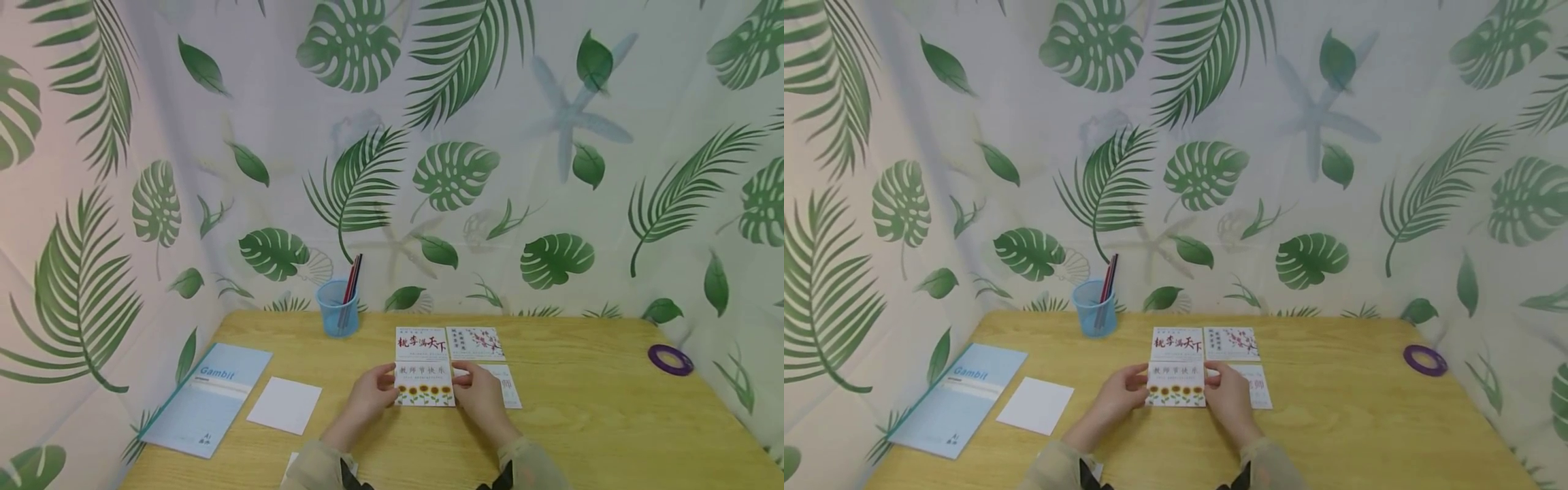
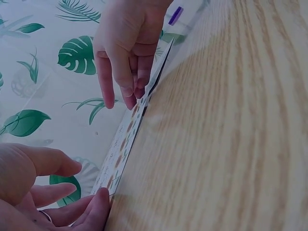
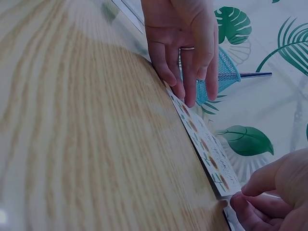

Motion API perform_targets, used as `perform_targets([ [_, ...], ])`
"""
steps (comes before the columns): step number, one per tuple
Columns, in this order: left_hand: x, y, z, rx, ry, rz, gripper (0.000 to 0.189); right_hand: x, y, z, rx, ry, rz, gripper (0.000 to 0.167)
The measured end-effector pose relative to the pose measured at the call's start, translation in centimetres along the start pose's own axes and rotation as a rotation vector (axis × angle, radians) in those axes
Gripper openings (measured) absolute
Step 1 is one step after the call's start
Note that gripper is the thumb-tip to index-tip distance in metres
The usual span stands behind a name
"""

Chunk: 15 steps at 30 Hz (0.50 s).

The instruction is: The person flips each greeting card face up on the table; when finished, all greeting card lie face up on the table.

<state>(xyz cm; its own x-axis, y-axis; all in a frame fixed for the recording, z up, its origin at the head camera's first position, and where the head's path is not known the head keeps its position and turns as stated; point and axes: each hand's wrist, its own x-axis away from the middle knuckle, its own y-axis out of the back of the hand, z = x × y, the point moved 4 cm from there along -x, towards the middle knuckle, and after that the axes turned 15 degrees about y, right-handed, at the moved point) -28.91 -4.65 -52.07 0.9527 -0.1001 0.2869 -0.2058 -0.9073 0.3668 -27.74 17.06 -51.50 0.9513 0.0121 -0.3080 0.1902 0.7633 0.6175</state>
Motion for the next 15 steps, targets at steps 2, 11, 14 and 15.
perform_targets([
  [2, 0.06, -0.06, 0.05, 0.0, -0.002, 0.002, 0.057, 0.1, 0.04, -0.02, 0.004, -0.003, 0.004, 0.039],
  [11, 0.15, -0.05, -0.07, 0.03, -0.005, 0.013, 0.056, 0.2, 0.06, -0.2, -0.013, 0.005, 0.002, 0.039],
  [14, 0.06, -0.02, 0.01, 0.034, 0.002, 0.018, 0.057, 0.23, 0.16, -0.11, -0.023, 0.016, -0.011, 0.039],
  [15, 0.05, 0.01, 0.06, 0.036, 0.005, 0.018, 0.057, 0.23, 0.2, -0.07, -0.024, 0.022, -0.015, 0.039],
])
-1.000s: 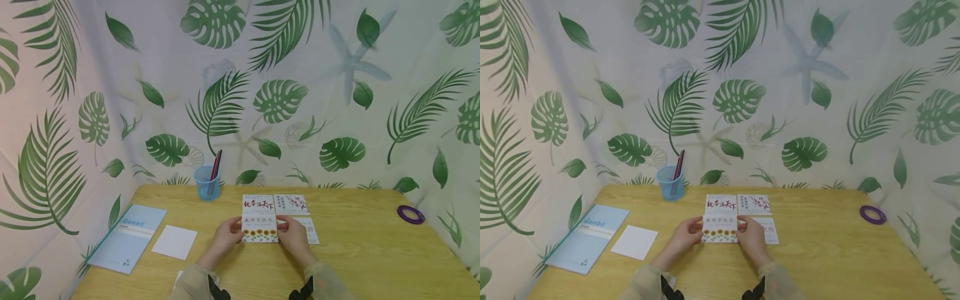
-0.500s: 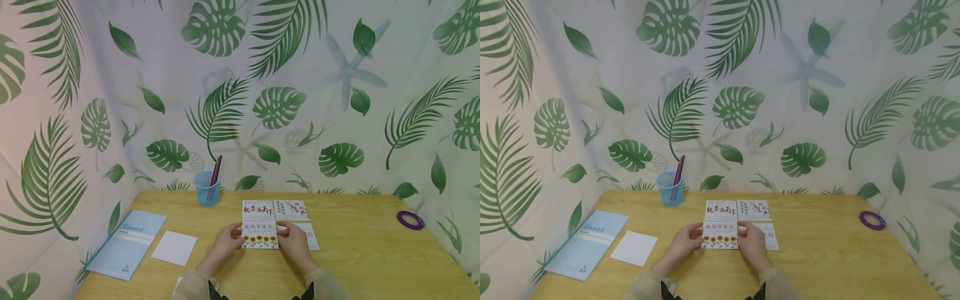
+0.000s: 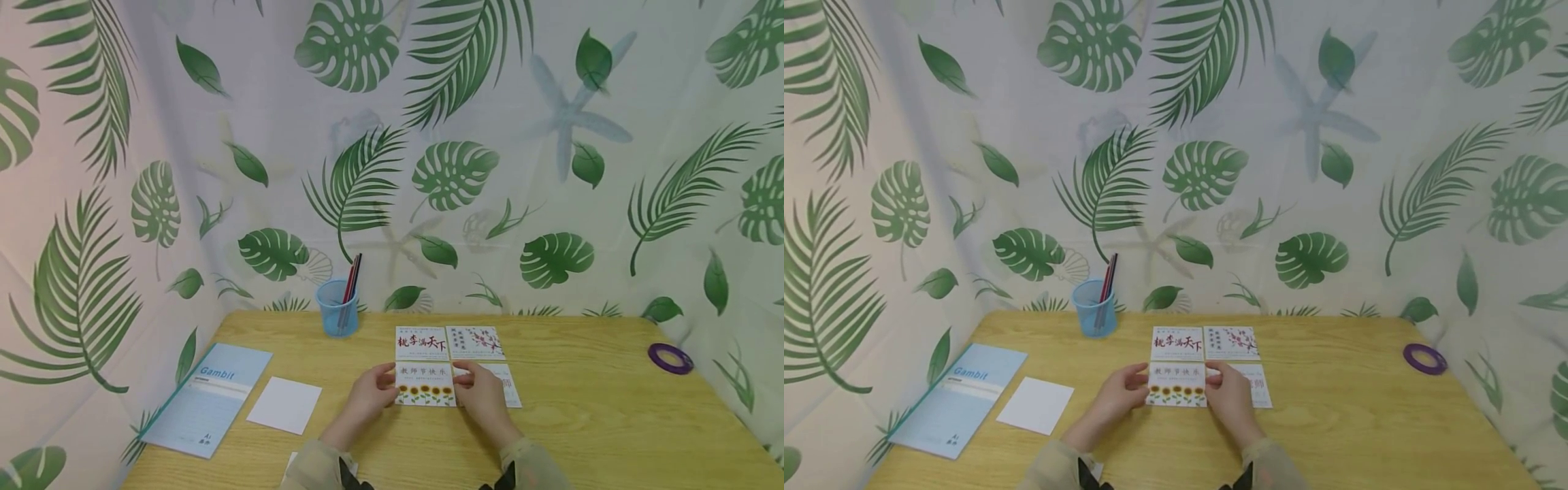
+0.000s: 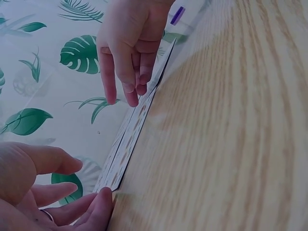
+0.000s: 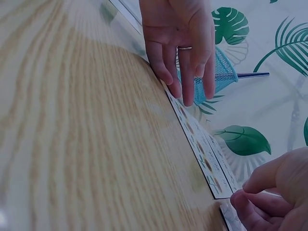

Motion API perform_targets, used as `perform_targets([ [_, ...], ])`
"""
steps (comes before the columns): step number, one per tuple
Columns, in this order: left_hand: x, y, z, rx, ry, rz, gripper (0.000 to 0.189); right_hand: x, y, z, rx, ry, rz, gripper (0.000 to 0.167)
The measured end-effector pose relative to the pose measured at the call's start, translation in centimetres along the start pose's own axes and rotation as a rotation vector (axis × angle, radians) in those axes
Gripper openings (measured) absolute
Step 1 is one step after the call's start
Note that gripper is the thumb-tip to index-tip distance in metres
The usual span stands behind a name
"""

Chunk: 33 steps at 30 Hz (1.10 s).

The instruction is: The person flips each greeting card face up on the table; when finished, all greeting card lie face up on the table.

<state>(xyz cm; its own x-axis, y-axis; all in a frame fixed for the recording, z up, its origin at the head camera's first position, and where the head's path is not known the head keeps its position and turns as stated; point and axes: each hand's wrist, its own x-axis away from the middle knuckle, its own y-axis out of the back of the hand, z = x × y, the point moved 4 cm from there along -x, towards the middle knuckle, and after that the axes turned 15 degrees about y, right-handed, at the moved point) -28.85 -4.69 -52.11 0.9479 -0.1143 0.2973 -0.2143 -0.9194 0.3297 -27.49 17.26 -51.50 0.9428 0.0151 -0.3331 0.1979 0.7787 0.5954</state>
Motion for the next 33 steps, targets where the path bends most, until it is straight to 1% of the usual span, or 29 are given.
perform_targets([
  [5, 0.0, 0.4, 0.1, 0.024, -0.008, -0.006, 0.058, 0.1, 0.2, 0.1, -0.007, 0.023, -0.004, 0.038],
  [8, 0.1, 0.8, 0.2, 0.042, -0.019, -0.008, 0.059, 0.1, 0.2, 0.2, -0.009, 0.023, 0.002, 0.039],
  [12, 0.6, 1.4, 0.2, 0.039, -0.056, -0.025, 0.06, 0.2, -0.1, 0.4, -0.023, 0.038, 0.005, 0.042],
  [15, 1.4, 2.0, 0.3, 0.021, -0.074, -0.037, 0.059, 0.3, -0.2, 0.9, -0.039, 0.052, 0.01, 0.043],
  [19, 2.5, 3.0, 0.6, 0.006, -0.069, -0.054, 0.059, 0.7, -0.5, 1.5, -0.036, 0.071, 0.02, 0.042],
  [21, 3.0, 3.7, 0.7, -0.005, -0.062, -0.077, 0.059, 0.9, -0.6, 1.9, -0.036, 0.08, 0.027, 0.043],
  [24, 3.6, 4.6, 0.7, -0.047, -0.059, -0.114, 0.058, 1.0, -0.9, 2.4, -0.053, 0.093, 0.031, 0.045],
  [27, 3.9, 5.4, 0.9, -0.073, -0.047, -0.133, 0.056, 1.0, -1.3, 2.8, -0.078, 0.096, 0.044, 0.044],
  [30, 4.2, 5.9, 1.2, -0.074, -0.037, -0.143, 0.054, 1.2, -1.6, 3.2, -0.077, 0.132, 0.052, 0.042],
  [33, 4.6, 6.4, 1.4, -0.093, -0.022, -0.175, 0.051, 1.3, -2.0, 3.5, -0.065, 0.178, 0.057, 0.041],
])
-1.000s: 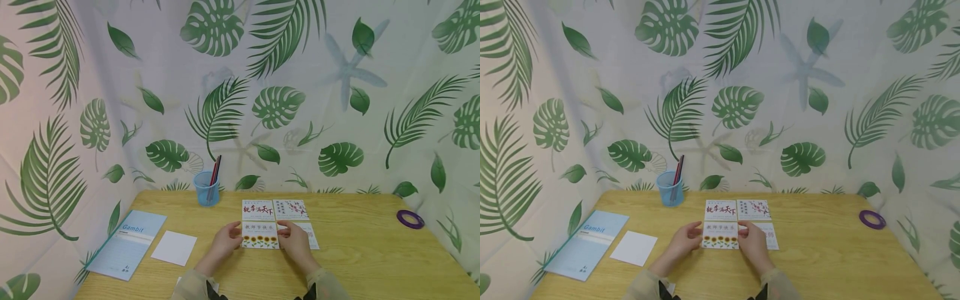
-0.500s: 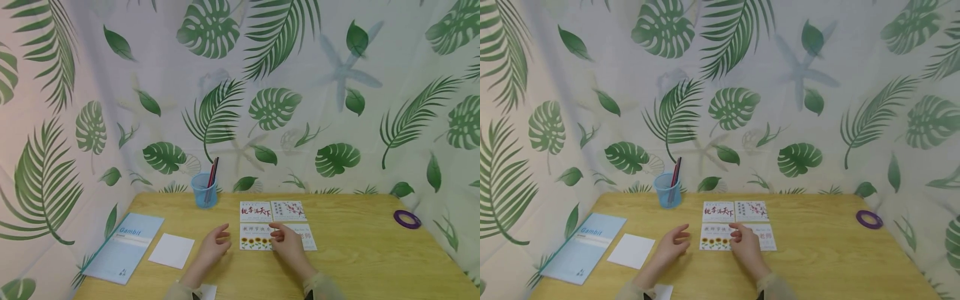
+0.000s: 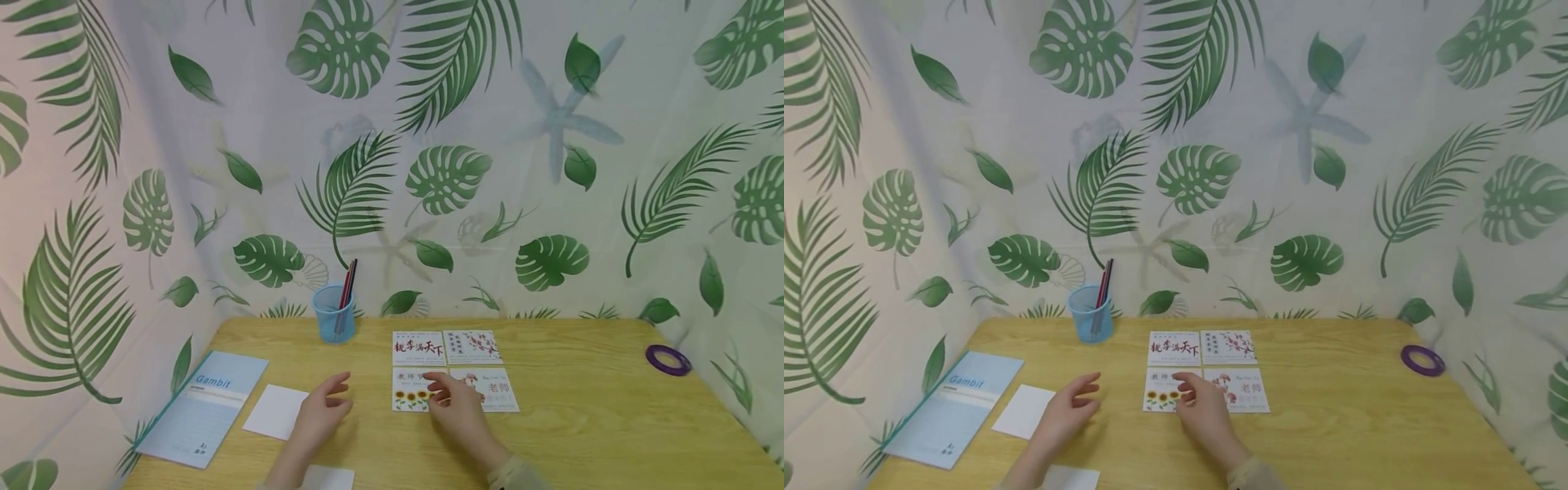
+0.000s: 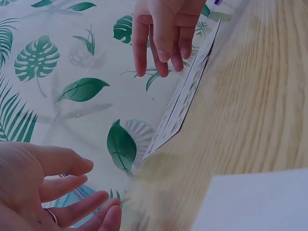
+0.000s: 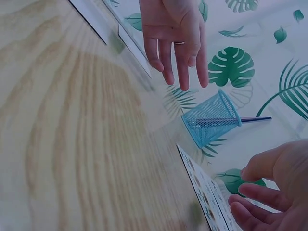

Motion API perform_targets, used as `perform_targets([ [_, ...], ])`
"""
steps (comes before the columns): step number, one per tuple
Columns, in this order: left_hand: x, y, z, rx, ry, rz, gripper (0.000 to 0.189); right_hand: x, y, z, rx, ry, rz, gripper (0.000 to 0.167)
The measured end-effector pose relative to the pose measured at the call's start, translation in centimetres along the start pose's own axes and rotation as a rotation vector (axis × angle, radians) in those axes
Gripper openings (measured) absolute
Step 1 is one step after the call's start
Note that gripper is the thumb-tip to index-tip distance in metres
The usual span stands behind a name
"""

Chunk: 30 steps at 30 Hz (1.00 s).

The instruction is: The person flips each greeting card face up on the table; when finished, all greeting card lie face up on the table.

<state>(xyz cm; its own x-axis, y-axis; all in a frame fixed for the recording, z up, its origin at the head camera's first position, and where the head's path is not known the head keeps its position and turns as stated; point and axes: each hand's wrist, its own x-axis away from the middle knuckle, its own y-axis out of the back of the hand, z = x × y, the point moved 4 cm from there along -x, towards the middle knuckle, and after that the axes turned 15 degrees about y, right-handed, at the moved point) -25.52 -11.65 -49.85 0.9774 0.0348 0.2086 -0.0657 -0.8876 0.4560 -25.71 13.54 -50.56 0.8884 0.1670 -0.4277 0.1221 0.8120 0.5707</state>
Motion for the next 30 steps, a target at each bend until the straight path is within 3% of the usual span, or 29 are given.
perform_targets([
  [4, 0.7, 0.8, 0.1, -0.028, 0.008, -0.035, 0.047, 0.2, -0.4, 0.7, 0.01, 0.072, 0.0, 0.041],
  [11, 2.0, 2.0, 0.7, -0.03, 0.017, -0.042, 0.044, 0.4, -1.1, 2.1, -0.005, 0.165, 0.025, 0.041],
  [21, 2.7, 3.5, 1.8, -0.009, 0.004, -0.1, 0.04, 0.6, -2.4, 4.0, 0.004, 0.27, 0.041, 0.044],
  [30, 3.2, 5.3, 3.0, -0.001, 0.115, -0.118, 0.039, 0.8, -2.9, 5.5, 0.097, 0.305, 0.104, 0.041],
])
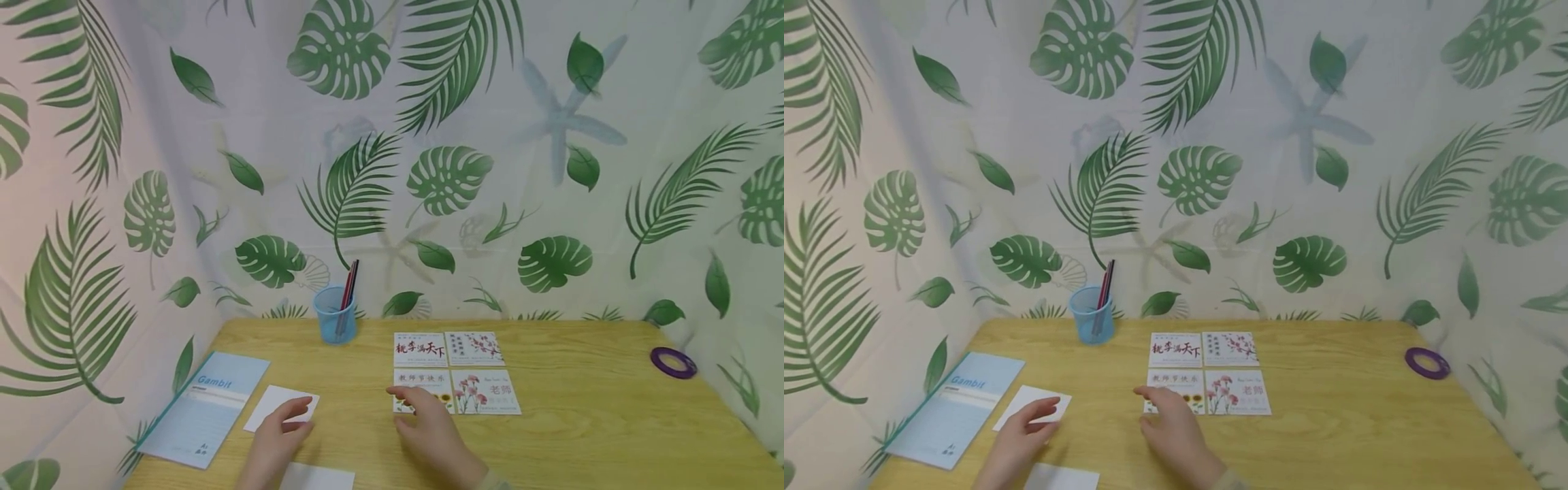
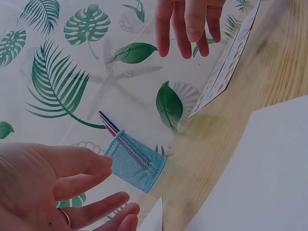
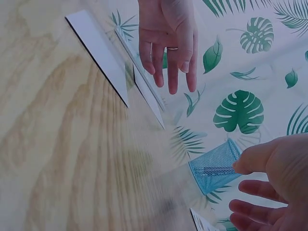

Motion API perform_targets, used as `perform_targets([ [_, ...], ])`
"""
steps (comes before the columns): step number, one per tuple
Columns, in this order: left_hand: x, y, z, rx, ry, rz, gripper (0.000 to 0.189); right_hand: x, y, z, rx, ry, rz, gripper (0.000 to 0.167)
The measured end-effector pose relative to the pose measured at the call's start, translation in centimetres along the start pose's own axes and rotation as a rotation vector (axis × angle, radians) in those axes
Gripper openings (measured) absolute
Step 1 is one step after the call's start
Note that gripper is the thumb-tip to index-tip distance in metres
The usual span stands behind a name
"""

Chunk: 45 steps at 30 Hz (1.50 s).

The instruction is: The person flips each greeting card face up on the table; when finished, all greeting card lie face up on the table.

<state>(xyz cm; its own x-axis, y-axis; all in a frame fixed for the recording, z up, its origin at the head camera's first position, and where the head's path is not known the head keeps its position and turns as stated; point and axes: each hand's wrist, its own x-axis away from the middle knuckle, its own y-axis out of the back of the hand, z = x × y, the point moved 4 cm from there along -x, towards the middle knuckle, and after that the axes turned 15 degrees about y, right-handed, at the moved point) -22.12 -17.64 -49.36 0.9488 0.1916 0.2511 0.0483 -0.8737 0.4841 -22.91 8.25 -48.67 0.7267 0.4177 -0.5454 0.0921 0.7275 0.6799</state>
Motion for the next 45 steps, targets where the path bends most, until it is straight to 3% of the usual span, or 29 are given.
perform_targets([
  [8, 0.1, 0.9, 1.0, -0.054, 0.089, 0.031, 0.041, 0.4, -1.0, 0.9, -0.046, 0.007, 0.012, 0.043],
  [17, 0.5, 1.3, 2.0, -0.091, 0.115, 0.035, 0.041, 0.9, -2.1, 1.8, -0.058, 0.012, 0.04, 0.045],
  [24, 0.8, 1.4, 2.2, -0.146, 0.128, 0.033, 0.042, 1.2, -3.1, 1.9, -0.046, 0.058, 0.116, 0.045],
  [33, 1.4, 1.6, 2.8, -0.238, 0.14, 0.04, 0.042, 2.0, -4.3, 2.9, -0.093, 0.273, 0.24, 0.043],
  [41, 1.8, 1.8, 3.0, -0.291, 0.188, 0.086, 0.042, 2.4, -5.5, 3.4, -0.114, 0.618, 0.346, 0.035],
  [45, 2.0, 1.8, 3.0, -0.29, 0.195, 0.103, 0.044, 2.6, -5.8, 3.6, -0.134, 0.657, 0.376, 0.032],
])
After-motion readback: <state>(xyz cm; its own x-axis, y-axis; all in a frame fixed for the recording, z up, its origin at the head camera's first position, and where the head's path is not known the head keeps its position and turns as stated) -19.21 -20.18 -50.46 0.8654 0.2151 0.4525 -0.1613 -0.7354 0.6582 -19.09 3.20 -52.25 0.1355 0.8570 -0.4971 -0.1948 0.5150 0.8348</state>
